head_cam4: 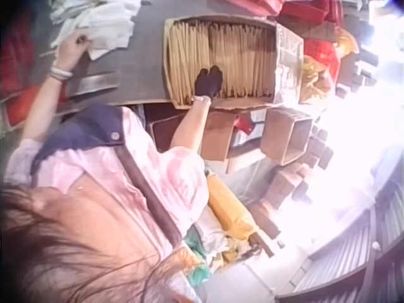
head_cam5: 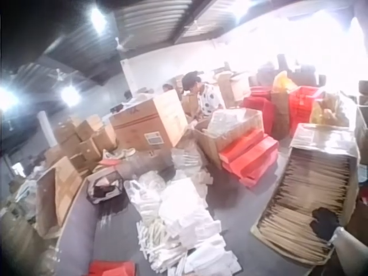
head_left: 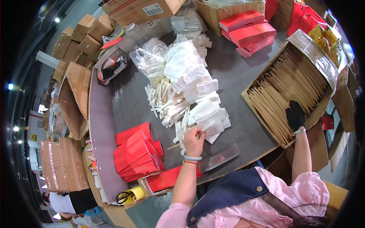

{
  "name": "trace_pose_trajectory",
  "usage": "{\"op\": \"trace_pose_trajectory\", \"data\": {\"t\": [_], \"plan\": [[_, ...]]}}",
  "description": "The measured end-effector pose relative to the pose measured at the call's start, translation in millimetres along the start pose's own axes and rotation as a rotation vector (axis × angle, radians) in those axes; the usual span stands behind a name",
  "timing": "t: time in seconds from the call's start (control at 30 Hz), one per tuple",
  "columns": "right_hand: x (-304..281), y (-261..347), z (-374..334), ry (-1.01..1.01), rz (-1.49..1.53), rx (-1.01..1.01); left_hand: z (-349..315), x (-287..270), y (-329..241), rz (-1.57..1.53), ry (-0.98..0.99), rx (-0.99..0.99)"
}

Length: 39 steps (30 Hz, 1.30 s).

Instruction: Packaging sets of disposable chopsticks and napkins into red paper sleeves.

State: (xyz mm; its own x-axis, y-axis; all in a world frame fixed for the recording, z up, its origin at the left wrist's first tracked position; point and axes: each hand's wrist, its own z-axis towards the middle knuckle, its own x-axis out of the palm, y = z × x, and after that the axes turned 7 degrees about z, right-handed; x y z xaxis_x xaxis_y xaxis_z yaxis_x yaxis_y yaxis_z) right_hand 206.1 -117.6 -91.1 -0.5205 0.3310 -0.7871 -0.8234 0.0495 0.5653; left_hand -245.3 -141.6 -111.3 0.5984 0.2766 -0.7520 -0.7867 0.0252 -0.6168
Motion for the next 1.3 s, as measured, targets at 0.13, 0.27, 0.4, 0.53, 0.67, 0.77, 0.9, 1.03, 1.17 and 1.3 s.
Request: {"op": "trace_pose_trajectory", "data": {"t": [0.13,0.27,0.4,0.53,0.67,0.77,0.9,1.03,1.17,1.3], "plan": [[1.1,-11.7,2.1,0.021,-0.052,0.110,-11.9,-25.4,-18.3,-0.245,0.126,-0.097],[4.0,-45.4,4.1,-0.144,-0.118,0.083,-47.3,-57.0,-34.8,-0.372,0.411,-0.320],[-8.5,5.0,-1.9,-0.133,-0.117,0.019,-85.7,-59.8,-26.8,0.148,0.182,0.119],[0.0,94.5,-29.8,0.143,0.401,-0.277,-100.4,-59.8,-16.0,0.204,0.166,0.163],[34.8,148.1,-78.0,0.365,0.722,-0.078,-101.5,-51.3,-10.8,0.254,0.140,0.264],[71.1,155.4,-118.1,0.381,0.820,0.147,-102.5,-54.6,-15.7,0.256,0.150,0.306],[87.7,127.7,-117.7,0.443,0.550,-0.327,-106.2,-70.7,-13.3,0.221,0.174,0.247],[65.2,133.6,-95.7,0.794,0.109,-0.487,-108.1,-100.8,-7.8,0.365,0.302,0.188],[65.3,139.1,-93.4,0.847,-0.142,-0.618,-111.0,-94.2,4.5,0.317,0.315,0.225],[89.4,164.8,-106.9,0.845,0.084,-0.670,-105.4,-76.0,-15.2,0.277,0.325,0.247]]}}
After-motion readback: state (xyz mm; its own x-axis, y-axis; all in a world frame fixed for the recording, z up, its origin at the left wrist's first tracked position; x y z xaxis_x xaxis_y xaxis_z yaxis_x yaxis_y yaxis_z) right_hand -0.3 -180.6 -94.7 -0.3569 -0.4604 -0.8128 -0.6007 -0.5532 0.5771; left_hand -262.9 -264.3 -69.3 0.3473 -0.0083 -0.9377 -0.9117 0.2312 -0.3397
